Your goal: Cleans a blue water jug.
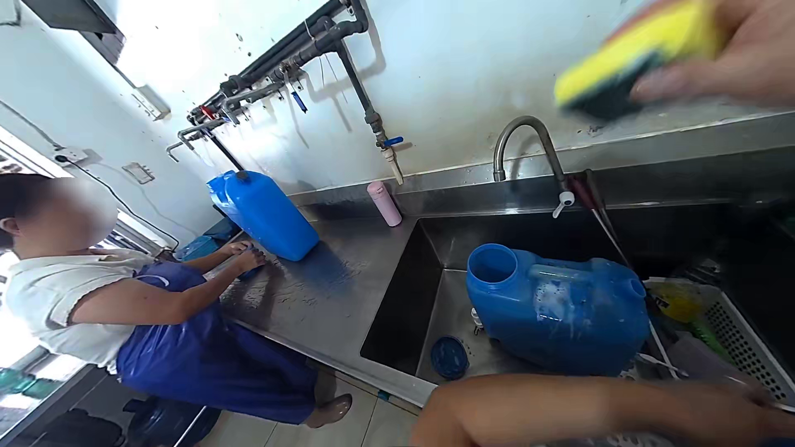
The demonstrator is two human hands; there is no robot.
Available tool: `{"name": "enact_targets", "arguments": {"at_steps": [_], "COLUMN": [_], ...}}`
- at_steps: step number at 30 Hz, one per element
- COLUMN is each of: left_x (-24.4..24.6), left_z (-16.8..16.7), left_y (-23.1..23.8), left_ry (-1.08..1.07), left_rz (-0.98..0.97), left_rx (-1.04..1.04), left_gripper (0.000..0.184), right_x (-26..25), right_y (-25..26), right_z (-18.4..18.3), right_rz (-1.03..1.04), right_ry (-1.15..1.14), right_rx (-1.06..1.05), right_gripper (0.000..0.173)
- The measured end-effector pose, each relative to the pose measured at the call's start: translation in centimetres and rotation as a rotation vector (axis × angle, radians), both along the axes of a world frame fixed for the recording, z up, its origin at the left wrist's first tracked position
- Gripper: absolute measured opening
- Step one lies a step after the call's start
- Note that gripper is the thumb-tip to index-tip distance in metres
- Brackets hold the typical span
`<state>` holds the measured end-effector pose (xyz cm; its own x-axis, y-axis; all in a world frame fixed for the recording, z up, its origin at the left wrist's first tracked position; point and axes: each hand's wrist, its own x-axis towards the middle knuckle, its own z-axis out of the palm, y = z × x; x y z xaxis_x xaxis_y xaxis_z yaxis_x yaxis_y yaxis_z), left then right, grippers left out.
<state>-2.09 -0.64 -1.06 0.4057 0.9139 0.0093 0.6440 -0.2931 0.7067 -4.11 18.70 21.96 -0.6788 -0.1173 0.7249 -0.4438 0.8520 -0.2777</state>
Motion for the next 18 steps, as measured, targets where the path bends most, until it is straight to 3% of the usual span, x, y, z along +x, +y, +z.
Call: {"name": "enact_targets", "arguments": {"at_steps": [3,5,9,12,15,18], "left_x": [-6.5,-11.4,-18.5,-17.6,-15.3,-15.5], "left_z": [-3.3,-5.9,-9.8,-9.3,-6.2,-5.5], "left_y": [-2.5,-5.8,-10.5,-8.4,-6.1,-6.9], "left_ry": [0.026,0.037,0.051,0.038,0.003,-0.081], "left_rz": [0.240,0.445,0.785,0.746,0.634,0.715], "left_rx": [-0.195,-0.282,-0.476,-0.412,-0.282,-0.197], "left_gripper": [0.043,0.044,0.049,0.052,0.048,0.046], "right_x": [-0.7,-0.3,3.2,3.4,1.5,-0.5], "right_y": [-4.4,-3.3,1.3,3.2,0.3,-5.1], "right_z": [-13.2,-18.0,-17.6,-16.0,-14.7,-17.4], "right_rz": [-0.062,-0.078,-0.219,-0.281,-0.207,-0.163], "right_ry": [-0.237,-0.455,-0.632,-0.678,-0.693,-0.720], "right_rx": [-0.623,-0.712,-0.478,-0.201,-0.065,-0.226], "right_gripper": [0.033,0.032,0.034,0.040,0.043,0.046]}}
